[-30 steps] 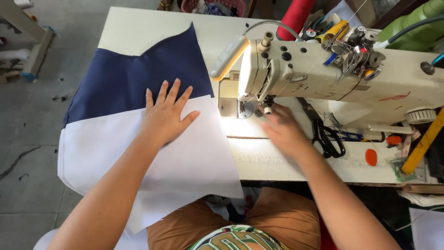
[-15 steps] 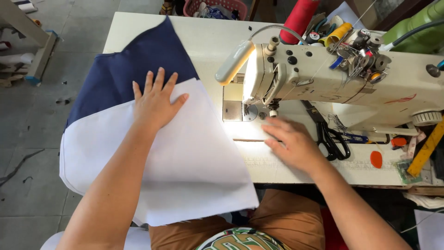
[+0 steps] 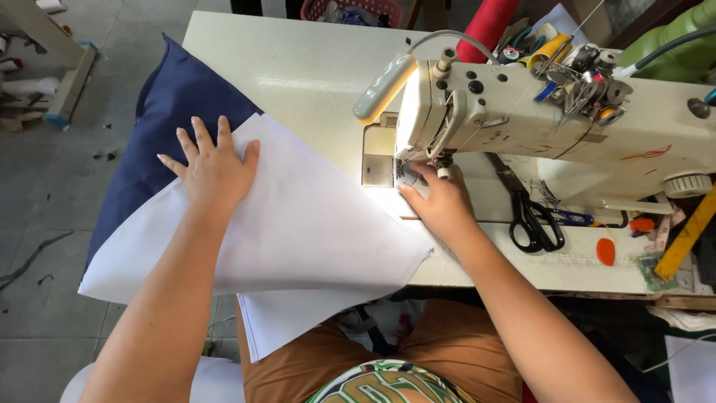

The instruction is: Sewing fabric panels together to create a bag using an industrial sewing machine and trimming with scissors.

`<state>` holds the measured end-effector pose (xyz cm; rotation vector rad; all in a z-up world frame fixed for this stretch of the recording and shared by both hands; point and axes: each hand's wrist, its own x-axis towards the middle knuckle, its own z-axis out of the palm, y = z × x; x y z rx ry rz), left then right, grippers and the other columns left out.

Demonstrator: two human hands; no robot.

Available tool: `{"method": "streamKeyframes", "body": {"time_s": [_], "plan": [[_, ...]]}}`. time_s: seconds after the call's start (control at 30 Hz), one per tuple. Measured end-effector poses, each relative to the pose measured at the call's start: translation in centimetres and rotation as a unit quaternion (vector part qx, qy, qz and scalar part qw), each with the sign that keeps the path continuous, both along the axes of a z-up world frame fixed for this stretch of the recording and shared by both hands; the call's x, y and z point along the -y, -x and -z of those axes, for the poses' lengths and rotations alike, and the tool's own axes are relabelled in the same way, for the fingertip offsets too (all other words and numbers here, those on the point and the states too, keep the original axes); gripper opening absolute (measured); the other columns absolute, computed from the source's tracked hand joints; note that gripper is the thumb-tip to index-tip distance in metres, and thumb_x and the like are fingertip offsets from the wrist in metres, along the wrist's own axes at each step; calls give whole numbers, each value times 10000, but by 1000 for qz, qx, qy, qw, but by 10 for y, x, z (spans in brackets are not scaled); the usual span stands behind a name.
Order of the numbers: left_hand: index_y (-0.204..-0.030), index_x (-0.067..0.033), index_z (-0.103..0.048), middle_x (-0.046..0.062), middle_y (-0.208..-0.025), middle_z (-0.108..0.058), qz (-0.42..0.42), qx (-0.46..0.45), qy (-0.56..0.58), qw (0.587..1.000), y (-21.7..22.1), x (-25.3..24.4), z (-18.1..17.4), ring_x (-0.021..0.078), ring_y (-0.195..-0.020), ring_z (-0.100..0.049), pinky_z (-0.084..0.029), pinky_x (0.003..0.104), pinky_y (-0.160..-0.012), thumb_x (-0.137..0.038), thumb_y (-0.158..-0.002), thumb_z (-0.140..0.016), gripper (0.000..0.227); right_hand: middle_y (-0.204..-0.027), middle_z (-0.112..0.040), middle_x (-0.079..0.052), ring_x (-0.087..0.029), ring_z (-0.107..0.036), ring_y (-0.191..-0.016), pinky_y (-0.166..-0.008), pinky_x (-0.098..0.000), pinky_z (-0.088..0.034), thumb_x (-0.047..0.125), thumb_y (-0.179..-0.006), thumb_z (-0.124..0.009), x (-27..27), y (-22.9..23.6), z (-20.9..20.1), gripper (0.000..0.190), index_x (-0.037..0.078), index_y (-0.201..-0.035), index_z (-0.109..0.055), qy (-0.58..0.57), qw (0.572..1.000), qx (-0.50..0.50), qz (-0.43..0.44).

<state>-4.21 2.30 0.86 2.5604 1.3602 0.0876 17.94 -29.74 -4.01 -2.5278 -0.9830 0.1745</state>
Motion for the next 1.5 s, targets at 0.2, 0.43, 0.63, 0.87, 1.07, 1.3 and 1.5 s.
{"method": "streamKeyframes", "body": {"time_s": [0.2,0.43,0.63,0.87,1.07,1.3,1.5], "plan": [[-1740,-136,-332,284,-1792,-210,-13,10,6,1000,1,-1,-2,498,-1649,-80,-9,818,-1202,-629,-1123,-351,790,-1031,-780,93,-161,-788,-974,-899,-378,-626,463,-1044,-672,-7,-15,65,121,403,-1104,-759,-70,960,249,-110],[-1747,-122,-322,287,-1796,-187,-34,13,4,999,-3,-10,1,507,-1645,-72,9,828,-1195,-625,-1131,-361,796,-915,-774,-18,-251,-777,-912,-904,-393,-612,455,-1057,-734,30,-51,30,255,217,-996,-801,-27,935,346,-70],[-1740,-169,-241,219,-1794,-87,-47,-5,30,998,-3,-16,-2,478,-1622,-3,19,814,-1195,-629,-1078,-342,813,-1220,-773,-79,-346,-629,-1137,-1033,-489,-480,214,-1015,-734,36,0,12,234,132,-1209,-836,-118,975,136,-132],[-1766,-159,-216,213,-1782,-46,-39,-3,15,999,0,-11,-5,466,-1605,26,23,802,-1214,-626,-1126,-343,803,-1254,-765,-102,-342,-620,-1214,-1071,-497,-468,179,-1048,-736,38,9,7,208,117,-1218,-839,-144,971,141,-129],[-1758,-145,-219,221,-1785,-59,-34,2,13,999,1,-6,-6,478,-1612,4,16,804,-1209,-607,-1118,-337,798,-1187,-739,-81,-333,-611,-1176,-963,-493,-512,258,-1060,-717,20,-7,-7,153,156,-1117,-816,-109,989,84,-45],[-1746,-152,-241,234,-1789,-83,-42,10,14,999,0,-11,-3,479,-1615,7,37,786,-1207,-633,-1094,-335,816,-885,-642,-42,-261,-613,-804,-691,-400,-439,538,-1062,-487,-26,7,-39,264,346,-1179,-625,74,976,-181,96],[-1745,-151,-244,219,-1788,-82,-41,15,15,999,-1,-10,-8,479,-1615,-7,19,791,-1211,-616,-1104,-348,799,-791,-731,-128,-240,-697,-725,-599,-355,-565,37,-1054,-624,-22,-59,-21,266,3,-815,-735,60,996,9,65]]}}
